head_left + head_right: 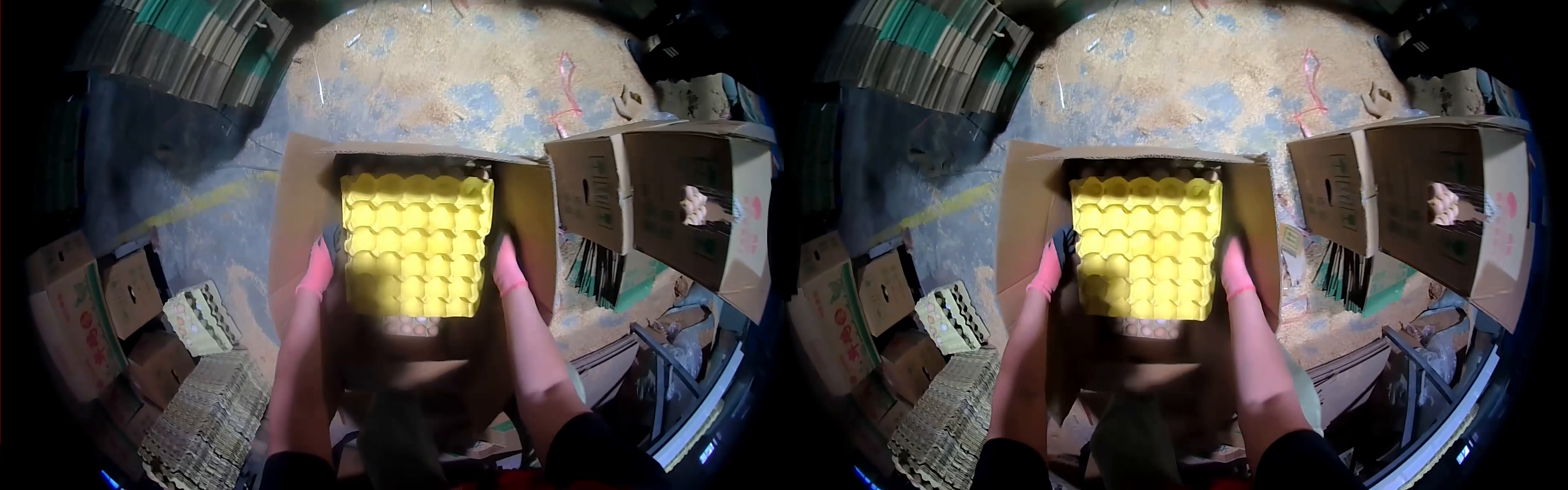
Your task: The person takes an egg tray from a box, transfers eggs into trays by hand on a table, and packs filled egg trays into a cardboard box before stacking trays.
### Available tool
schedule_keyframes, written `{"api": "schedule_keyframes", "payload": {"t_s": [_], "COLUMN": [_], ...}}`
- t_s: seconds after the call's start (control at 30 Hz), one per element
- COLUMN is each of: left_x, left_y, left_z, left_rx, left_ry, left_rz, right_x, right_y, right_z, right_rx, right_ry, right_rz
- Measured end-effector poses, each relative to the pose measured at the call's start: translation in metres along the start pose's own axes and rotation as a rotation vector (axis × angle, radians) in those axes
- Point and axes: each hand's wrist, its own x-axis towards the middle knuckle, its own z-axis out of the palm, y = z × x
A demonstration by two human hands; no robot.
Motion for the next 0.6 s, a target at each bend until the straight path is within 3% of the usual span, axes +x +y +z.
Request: {"api": "schedule_keyframes", "payload": {"t_s": [0.07,0.1,0.2,0.47,0.6], "left_x": [0.034,0.024,0.046,0.086,0.031], "left_y": [-0.011,0.068,0.11,0.064,0.062], "left_z": [0.008,0.005,0.022,0.072,0.074], "left_rx": [-0.268,-0.227,-1.038,-1.044,-0.989], "left_ry": [-0.196,-0.131,-0.196,-0.117,-0.032], "left_rz": [-0.027,-0.25,-0.625,-0.526,-0.485], "right_x": [0.039,0.057,0.092,0.121,0.105], "right_y": [0.008,0.014,0.035,0.066,0.049], "right_z": [0.0,-0.002,-0.01,-0.026,-0.021], "right_rx": [0.063,0.066,0.063,0.029,0.01], "right_ry": [0.007,0.01,0.013,0.02,0.024], "right_rz": [0.014,0.018,0.04,0.043,0.021]}}
